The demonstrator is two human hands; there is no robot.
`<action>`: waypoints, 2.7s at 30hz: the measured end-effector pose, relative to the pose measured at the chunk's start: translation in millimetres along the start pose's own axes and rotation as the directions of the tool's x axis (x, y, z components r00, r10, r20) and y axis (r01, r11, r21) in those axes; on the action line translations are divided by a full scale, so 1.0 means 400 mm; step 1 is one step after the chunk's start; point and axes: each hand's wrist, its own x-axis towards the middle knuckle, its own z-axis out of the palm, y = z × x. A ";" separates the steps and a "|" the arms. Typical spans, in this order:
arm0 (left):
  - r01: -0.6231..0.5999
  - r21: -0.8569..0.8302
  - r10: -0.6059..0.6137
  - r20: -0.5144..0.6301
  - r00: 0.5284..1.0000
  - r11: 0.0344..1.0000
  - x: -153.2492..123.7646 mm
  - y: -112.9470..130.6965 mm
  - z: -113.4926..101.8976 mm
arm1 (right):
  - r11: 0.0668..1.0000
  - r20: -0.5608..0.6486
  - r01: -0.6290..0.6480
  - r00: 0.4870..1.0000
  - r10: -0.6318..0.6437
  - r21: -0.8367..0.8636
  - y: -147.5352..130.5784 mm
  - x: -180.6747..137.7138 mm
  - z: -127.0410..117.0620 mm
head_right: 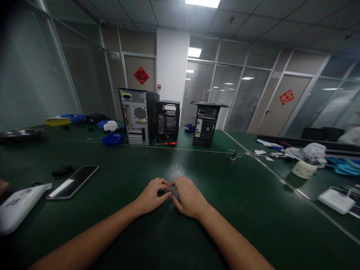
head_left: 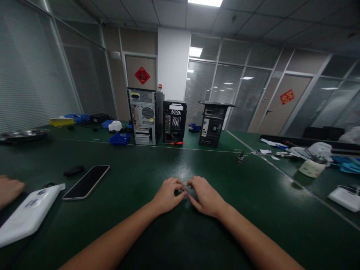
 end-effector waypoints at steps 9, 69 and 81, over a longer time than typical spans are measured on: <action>-0.065 -0.105 0.069 0.036 0.997 0.992 0.004 0.021 -0.011 | 0.990 -0.010 0.035 0.999 -0.036 -0.140 0.007 0.009 0.056; 0.481 0.482 -0.513 -0.073 0.855 0.732 -0.015 -0.230 -0.092 | 0.624 -0.236 -0.763 0.583 0.778 0.171 0.560 -0.322 -0.129; 0.486 0.506 -0.511 -0.100 0.853 0.712 -0.016 -0.214 -0.093 | 0.665 -0.276 -0.739 0.619 0.735 0.112 0.547 -0.304 -0.105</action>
